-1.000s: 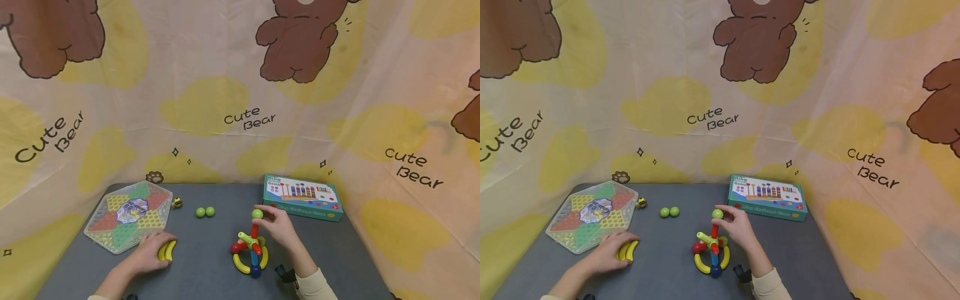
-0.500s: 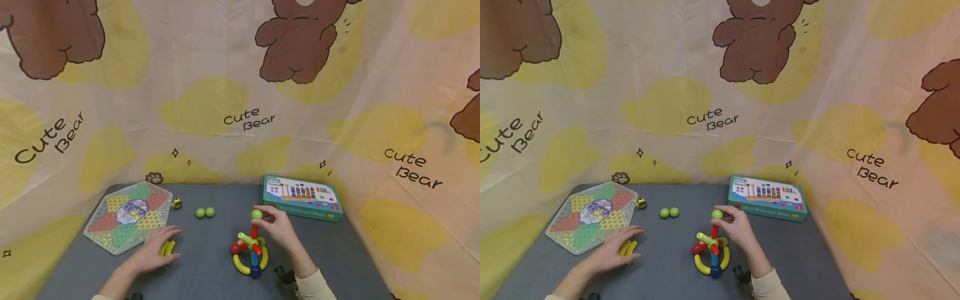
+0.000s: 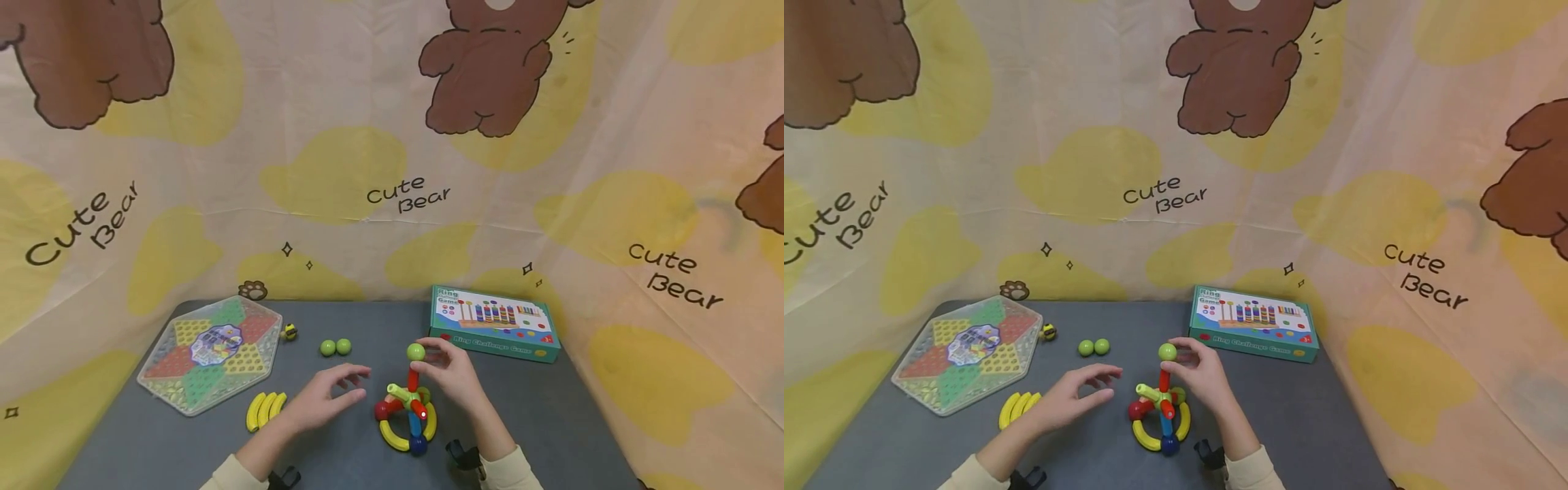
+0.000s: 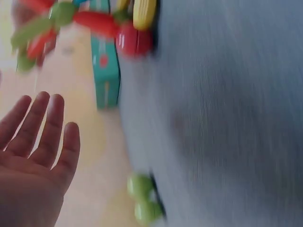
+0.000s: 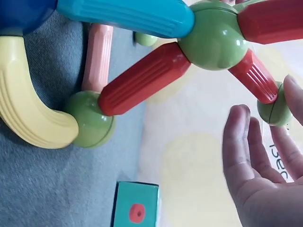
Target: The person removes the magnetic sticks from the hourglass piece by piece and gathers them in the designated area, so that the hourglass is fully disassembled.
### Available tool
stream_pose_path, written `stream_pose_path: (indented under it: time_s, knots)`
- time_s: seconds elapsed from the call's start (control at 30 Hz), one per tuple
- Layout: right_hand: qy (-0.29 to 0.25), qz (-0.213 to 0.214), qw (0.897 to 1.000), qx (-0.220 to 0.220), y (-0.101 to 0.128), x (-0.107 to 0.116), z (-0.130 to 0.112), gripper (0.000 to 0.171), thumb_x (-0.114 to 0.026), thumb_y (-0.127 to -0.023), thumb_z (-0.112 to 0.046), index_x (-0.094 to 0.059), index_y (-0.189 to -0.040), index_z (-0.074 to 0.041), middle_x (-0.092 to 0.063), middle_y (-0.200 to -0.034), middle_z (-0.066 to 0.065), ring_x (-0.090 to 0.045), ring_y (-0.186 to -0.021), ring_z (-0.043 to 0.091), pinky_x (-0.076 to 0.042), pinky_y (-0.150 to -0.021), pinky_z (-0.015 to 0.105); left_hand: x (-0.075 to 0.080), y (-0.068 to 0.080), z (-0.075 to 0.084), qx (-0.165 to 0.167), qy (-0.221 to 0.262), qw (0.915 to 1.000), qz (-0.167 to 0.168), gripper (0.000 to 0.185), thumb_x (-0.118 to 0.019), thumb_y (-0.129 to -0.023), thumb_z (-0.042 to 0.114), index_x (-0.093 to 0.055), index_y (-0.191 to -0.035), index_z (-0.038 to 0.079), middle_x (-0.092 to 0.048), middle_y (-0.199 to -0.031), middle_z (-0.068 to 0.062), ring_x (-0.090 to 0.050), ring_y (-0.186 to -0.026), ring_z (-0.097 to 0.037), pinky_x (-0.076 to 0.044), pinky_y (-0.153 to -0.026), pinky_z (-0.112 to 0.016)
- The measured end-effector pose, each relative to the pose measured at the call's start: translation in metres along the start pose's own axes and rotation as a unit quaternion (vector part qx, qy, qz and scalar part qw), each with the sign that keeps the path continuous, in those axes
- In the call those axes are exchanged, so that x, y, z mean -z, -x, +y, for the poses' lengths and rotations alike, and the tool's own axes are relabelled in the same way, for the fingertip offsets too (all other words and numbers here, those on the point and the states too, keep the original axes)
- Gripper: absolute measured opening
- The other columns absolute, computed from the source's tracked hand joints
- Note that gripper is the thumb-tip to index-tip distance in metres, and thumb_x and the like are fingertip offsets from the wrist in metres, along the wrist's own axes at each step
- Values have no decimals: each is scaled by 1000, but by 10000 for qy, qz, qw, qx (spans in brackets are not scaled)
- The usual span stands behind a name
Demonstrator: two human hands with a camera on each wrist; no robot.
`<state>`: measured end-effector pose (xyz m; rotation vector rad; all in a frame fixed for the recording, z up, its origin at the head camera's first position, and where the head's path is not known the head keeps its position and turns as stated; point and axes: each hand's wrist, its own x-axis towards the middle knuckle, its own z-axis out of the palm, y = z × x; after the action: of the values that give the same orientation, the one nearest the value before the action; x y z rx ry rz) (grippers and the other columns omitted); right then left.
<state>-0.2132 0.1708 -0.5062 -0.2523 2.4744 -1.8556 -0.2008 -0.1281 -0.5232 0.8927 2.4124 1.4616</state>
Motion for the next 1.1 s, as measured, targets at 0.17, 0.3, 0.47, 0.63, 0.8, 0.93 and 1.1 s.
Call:
stream_pose_path:
  time_s: [0.17, 0.3, 0.47, 0.63, 0.8, 0.93, 1.1]
  knots:
    - [-12, -65, 9998, 174, 0, -2, 4, 38, -79, -89, -25, -69, -126, -21, -70, -118, 4, -68, -105, 25, -58, -83, 29, -34, -18, -1, 528, -290, 9955, -730, 42, -67, -98, 26, -60, -137, 16, -68, -123, -5, -63, -107, -18, -53, -94, -40]
    - [-52, -115, 9997, 220, 0, -3, 4, 40, -78, -89, -24, -68, -127, -18, -70, -119, 6, -69, -103, 25, -58, -83, 28, -53, -24, -13, 782, -1293, 9830, -1048, 46, -75, -91, 27, -63, -135, 20, -64, -128, 2, -59, -115, -18, -50, -100, -43]
    - [-10, -142, 9998, 152, -1, -4, 5, 43, -78, -90, -26, -66, -130, -18, -70, -121, 6, -69, -103, 24, -58, -85, 28, -64, -23, -22, 890, -1636, 9767, -1063, 45, -79, -88, 28, -67, -131, 20, -58, -127, 2, -58, -110, -14, -53, -95, -39]
    - [-106, -329, 9994, 50, -2, -4, 4, 45, -76, -92, -29, -64, -133, -14, -71, -121, 8, -71, -105, 24, -58, -88, 33, -65, -21, -20, 984, -1645, 9770, -936, 48, -82, -85, 33, -69, -128, 17, -56, -115, 6, -56, -93, -5, -53, -82, -28]
    - [-240, -936, 9953, -109, -3, -6, 3, 48, -70, -96, -32, -60, -137, -10, -71, -121, 13, -70, -103, 24, -58, -91, 36, -67, -19, -18, 1044, -1824, 9746, -774, 50, -83, -82, 42, -70, -124, 17, -56, -110, 6, -54, -87, -4, -53, -77, -27]
    - [-124, -1301, 9912, -232, -1, -6, 5, 48, -62, -101, -36, -58, -138, -6, -70, -122, 13, -68, -104, 23, -56, -95, 43, -72, -16, -17, 1039, -2031, 9719, -575, 50, -83, -80, 46, -71, -120, 18, -56, -105, 7, -52, -83, -5, -50, -71, -26]
    - [-368, -1629, 9849, -448, 1, -5, 10, 47, -50, -106, -38, -63, -131, -1, -71, -119, 16, -69, -107, 29, -51, -100, 53, -80, -13, -17, 993, -2454, 9640, -264, 58, -82, -78, 54, -69, -125, 22, -50, -91, 9, -46, -71, -6, -41, -60, -23]
